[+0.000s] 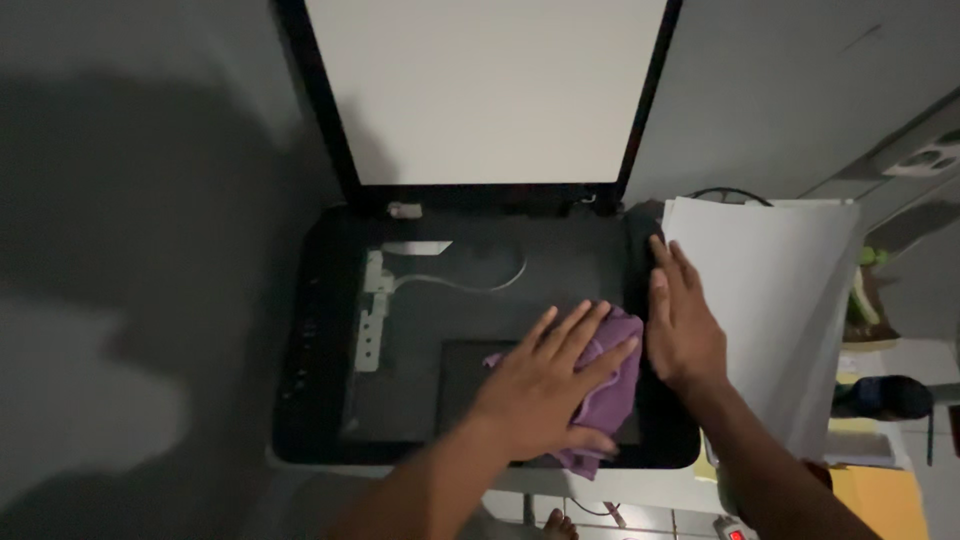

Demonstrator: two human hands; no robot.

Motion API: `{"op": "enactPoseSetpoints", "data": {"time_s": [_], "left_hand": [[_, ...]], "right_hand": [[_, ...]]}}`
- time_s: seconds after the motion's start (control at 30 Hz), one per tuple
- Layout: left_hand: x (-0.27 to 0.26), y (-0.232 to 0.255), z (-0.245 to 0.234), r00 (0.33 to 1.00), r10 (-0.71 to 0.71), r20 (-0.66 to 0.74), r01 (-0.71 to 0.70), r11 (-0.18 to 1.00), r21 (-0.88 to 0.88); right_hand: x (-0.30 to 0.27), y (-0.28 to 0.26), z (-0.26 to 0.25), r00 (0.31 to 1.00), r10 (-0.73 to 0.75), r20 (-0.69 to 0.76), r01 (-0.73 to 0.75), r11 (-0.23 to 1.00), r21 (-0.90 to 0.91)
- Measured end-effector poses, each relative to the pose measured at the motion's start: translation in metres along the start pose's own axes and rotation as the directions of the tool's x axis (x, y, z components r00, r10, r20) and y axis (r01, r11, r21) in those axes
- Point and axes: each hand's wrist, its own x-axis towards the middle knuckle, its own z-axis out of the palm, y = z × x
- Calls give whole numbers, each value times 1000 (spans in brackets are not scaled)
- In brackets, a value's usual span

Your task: The person wipes the internal scanning glass and the external top surfaces of a printer using a purple cloth, then places a white sheet of paper on the scanning glass and closes the lid.

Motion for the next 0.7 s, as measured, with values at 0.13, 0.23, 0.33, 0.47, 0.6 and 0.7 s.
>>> {"op": "enactPoseSetpoints", "data": {"time_s": [0.13, 0.23, 0.33, 0.47, 0.6, 0.7], "left_hand": [[-23, -15, -2, 1000, -4, 17, 3, 999, 33], [-42, -27, -7, 1000, 6, -1, -6, 995, 103], [-61, -40, -13, 998, -27, 65, 18, 991, 136], [-94, -57, -30, 996, -32, 87, 18, 987, 161], [-116, -75, -49, 986, -48, 161, 18, 983, 185], [-131, -84, -61, 928, -189, 321, 108, 961, 254]], "right_hand": [[-8, -3, 1, 989, -98, -110, 95, 995, -34], [-13, -5, 1, 957, -210, -199, 197, 977, -86], [-14, -5, 0, 929, -310, -202, 272, 942, -196], [-16, -6, -2, 901, -403, -161, 353, 896, -269], [-21, -18, 10, 863, -503, -44, 464, 824, -325], [-30, -29, 24, 816, -572, 82, 558, 744, -366]]}}
